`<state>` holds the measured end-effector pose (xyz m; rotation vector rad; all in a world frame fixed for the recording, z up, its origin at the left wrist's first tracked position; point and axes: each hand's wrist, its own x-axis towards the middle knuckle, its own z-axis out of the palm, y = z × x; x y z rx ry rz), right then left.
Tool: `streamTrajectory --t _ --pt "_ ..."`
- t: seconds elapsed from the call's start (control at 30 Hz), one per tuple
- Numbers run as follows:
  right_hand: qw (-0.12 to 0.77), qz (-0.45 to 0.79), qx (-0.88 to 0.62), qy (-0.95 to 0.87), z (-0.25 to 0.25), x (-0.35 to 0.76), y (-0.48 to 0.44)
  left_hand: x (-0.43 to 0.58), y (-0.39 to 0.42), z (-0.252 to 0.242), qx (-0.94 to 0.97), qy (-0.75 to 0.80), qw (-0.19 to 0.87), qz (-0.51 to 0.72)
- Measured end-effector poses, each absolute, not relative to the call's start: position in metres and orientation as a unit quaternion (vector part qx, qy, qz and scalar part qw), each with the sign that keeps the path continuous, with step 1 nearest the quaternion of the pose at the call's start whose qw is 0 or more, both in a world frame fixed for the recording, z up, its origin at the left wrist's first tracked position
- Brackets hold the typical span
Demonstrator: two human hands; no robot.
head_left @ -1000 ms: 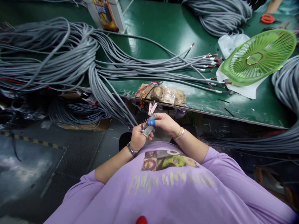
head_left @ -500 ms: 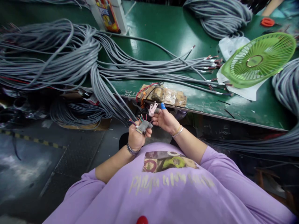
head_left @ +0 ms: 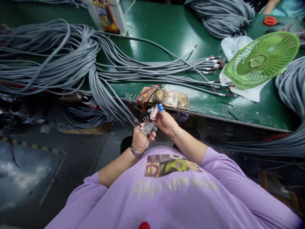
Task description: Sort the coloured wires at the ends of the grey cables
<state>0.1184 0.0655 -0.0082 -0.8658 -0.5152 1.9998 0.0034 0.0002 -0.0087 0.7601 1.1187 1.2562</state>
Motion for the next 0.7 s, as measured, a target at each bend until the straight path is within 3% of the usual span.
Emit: streamTrajectory --t 0.27,0.53,0.7 --pt "0.289 0.834 -0.341 -0.324 -0.012 0.146 0.054 -0.010 -0.019 -0.020 0.389 0.515 0.584 0.492" --pt "0.324 0.705 -0.328 -0.539 -0.005 0.148 0.041 -0.010 -0.015 -0.009 0.489 0.530 0.620 0.309" --pt "0.377 0.652 -0.387 -0.531 -0.009 0.158 0.038 -0.007 -0.014 -0.015 0.432 0.541 0.612 0.381"
